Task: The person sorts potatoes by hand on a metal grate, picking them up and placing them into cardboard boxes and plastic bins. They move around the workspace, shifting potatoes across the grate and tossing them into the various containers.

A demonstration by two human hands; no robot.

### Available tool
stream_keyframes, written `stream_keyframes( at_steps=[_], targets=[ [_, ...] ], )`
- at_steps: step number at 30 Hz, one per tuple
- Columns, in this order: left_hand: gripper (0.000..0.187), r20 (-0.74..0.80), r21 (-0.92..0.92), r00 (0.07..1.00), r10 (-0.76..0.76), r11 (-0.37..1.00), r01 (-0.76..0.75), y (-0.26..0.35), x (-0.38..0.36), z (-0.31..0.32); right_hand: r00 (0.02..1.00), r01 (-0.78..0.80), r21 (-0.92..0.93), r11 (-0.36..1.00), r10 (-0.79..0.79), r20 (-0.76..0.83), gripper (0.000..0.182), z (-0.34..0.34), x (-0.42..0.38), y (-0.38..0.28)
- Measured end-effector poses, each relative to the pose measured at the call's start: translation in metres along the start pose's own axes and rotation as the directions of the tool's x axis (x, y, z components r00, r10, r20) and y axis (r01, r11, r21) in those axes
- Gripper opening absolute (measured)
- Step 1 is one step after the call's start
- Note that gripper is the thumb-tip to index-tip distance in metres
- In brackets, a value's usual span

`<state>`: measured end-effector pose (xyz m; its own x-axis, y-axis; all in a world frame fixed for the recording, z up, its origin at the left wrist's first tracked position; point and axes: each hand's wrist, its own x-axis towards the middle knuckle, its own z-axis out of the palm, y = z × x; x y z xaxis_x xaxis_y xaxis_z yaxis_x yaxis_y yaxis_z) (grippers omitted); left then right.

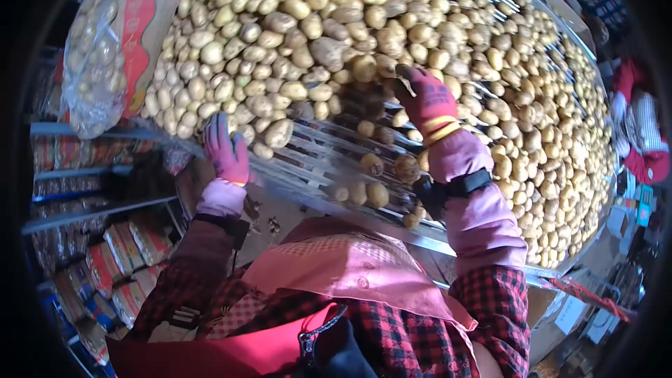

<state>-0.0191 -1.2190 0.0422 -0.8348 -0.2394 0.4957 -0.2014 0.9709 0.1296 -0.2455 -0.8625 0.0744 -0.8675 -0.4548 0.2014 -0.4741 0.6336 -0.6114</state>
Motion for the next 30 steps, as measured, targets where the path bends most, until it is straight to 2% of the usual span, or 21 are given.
stream_keyframes(
  at_steps=[3,4,5,6,7,10,12,14,15,16,17,18,19,20,22,24,26,27,28,29,30],
  targets=[
    [0.06,-0.061,-0.058,0.998,0.007,0.998,-0.011,-0.005,-0.003,0.006,0.96,0.134,-0.025,0.991,-0.124,0.252,0.019,0.057,0.011,-0.045],
    [0.059,-0.063,-0.063,0.998,0.004,0.998,-0.007,-0.003,-0.003,0.004,0.915,0.246,-0.09,0.965,-0.201,0.35,0.022,0.069,0.01,-0.069],
    [0.058,-0.067,-0.07,0.998,0.002,0.998,-0.006,-0.001,-0.002,0.001,0.881,0.337,-0.297,0.893,-0.189,0.434,0.041,0.077,0.008,-0.098],
    [0.057,-0.074,-0.08,0.997,0.002,0.997,-0.008,-0.001,-0.002,0.0,0.897,0.355,-0.303,0.884,-0.23,0.379,0.038,0.109,0.005,-0.101],
    [0.057,-0.071,-0.094,0.997,-0.005,0.996,-0.002,-0.002,-0.003,0.0,0.915,0.054,-0.343,0.938,0.091,0.394,0.031,0.146,0.012,-0.107],
    [0.058,-0.071,-0.122,0.997,0.012,0.992,-0.02,-0.005,-0.005,0.001,0.953,0.249,-0.424,0.871,-0.142,0.268,0.034,0.188,0.002,-0.113],
    [0.059,-0.053,-0.157,0.998,0.031,0.987,-0.039,-0.006,-0.007,0.003,0.966,0.04,-0.363,0.931,0.057,0.251,0.031,0.18,0.001,-0.121],
    [0.058,-0.051,-0.176,0.996,0.079,0.98,-0.087,-0.007,-0.008,0.002,0.961,0.222,-0.436,0.872,-0.118,0.252,0.028,0.202,0.003,-0.093],
    [0.058,-0.049,-0.163,0.992,0.115,0.979,-0.122,-0.009,-0.01,0.001,0.983,0.064,-0.344,0.937,-0.001,0.181,0.024,0.163,-0.004,-0.113],
    [0.058,-0.032,-0.197,0.988,0.154,0.968,-0.157,-0.012,-0.01,-0.001,0.942,0.011,-0.282,0.959,0.085,0.325,0.021,0.127,-0.008,-0.116],
    [0.058,-0.029,-0.212,0.981,0.191,0.958,-0.193,-0.013,-0.009,-0.004,0.993,-0.044,-0.111,0.993,0.055,0.106,0.022,0.114,-0.031,-0.089],
    [0.058,-0.014,-0.229,0.974,0.225,0.948,-0.222,-0.014,-0.009,-0.007,0.997,-0.078,0.154,0.985,0.077,0.011,0.034,0.092,-0.059,-0.058],
    [0.057,-0.007,-0.246,0.968,0.25,0.938,-0.244,-0.015,-0.01,-0.008,0.976,-0.188,0.476,0.859,0.216,-0.005,0.043,0.047,-0.095,-0.049],
    [0.06,0.012,-0.249,0.964,0.266,0.934,-0.255,-0.018,-0.011,-0.006,0.835,-0.486,0.661,0.572,0.528,0.156,0.049,-0.011,-0.141,-0.054],
    [0.059,0.024,-0.255,0.955,0.295,0.926,-0.279,-0.019,-0.009,-0.005,0.659,-0.379,0.812,0.443,0.746,-0.099,0.053,-0.075,-0.24,-0.064],
    [0.06,0.035,-0.231,0.942,0.333,0.92,-0.317,-0.019,-0.008,-0.002,0.461,-0.33,0.816,0.474,0.836,-0.299,0.038,-0.104,-0.359,-0.059],
    [0.06,0.067,-0.189,0.933,0.353,0.923,-0.336,-0.014,-0.006,-0.005,0.146,-0.503,0.799,0.33,0.943,-0.298,0.028,-0.097,-0.442,-0.075],
    [0.061,0.077,-0.171,0.93,0.359,0.924,-0.342,-0.014,-0.007,-0.004,0.191,-0.638,0.727,0.255,0.967,-0.171,0.033,-0.083,-0.531,-0.049],
    [0.061,0.084,-0.151,0.929,0.361,0.926,-0.347,-0.014,-0.007,-0.003,0.107,-0.842,0.511,0.171,0.983,-0.151,0.042,-0.053,-0.623,-0.008],
    [0.061,0.086,-0.126,0.93,0.357,0.93,-0.345,-0.012,-0.008,-0.002,0.071,-0.989,-0.128,0.071,0.997,0.001,0.054,-0.045,-0.595,-0.024],
    [0.061,0.1,-0.125,0.929,0.355,0.931,-0.342,-0.01,-0.008,-0.003,0.271,-0.963,-0.041,0.268,0.958,-0.097,0.057,-0.041,-0.563,-0.021]
  ],
)
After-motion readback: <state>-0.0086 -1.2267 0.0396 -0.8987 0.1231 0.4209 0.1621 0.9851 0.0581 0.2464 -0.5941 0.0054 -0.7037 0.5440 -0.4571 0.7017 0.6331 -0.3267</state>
